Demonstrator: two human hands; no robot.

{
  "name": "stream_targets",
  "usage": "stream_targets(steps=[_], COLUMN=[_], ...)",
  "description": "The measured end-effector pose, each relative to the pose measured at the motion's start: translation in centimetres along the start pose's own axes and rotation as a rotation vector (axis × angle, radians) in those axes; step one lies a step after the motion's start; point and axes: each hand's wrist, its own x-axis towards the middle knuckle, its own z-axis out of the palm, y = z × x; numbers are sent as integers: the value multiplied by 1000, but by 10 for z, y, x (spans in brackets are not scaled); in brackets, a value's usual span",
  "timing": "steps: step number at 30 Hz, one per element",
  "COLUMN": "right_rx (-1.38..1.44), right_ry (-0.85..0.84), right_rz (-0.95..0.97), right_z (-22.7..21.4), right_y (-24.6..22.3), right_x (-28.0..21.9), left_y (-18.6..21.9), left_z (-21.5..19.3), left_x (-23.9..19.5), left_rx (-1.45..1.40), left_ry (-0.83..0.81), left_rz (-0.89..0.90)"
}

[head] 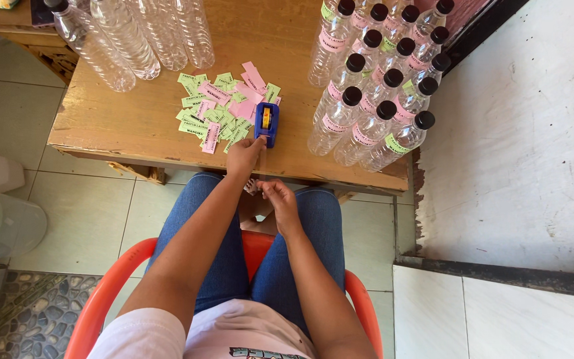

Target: The person labels bottles by peeling paper strips from the table and applying them to the sides of plastic bottles.

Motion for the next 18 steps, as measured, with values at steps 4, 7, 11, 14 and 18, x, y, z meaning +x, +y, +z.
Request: stream_targets(steps=[4,7,11,14,18], right_rx=[-12,-53,-88,-97,-143], right_ry=[-26,-40,-38,-33,-24], right_rz=[-40,-65,-43,43,164], right_z=[10,10,7,4,-3], right_y=[-21,-15,-6,-3,12], right_x=[-7,-6,-5,-4,-2], left_y=[-4,-7,-3,3,2], left_z=[4,8,6,2,3], left_x=[7,12,13,7,6], left_rx=[7,19,-28,-34,12], left_ry=[-4,0,1,-3,23], left_rz=[-1,-11,-47,-49,-12])
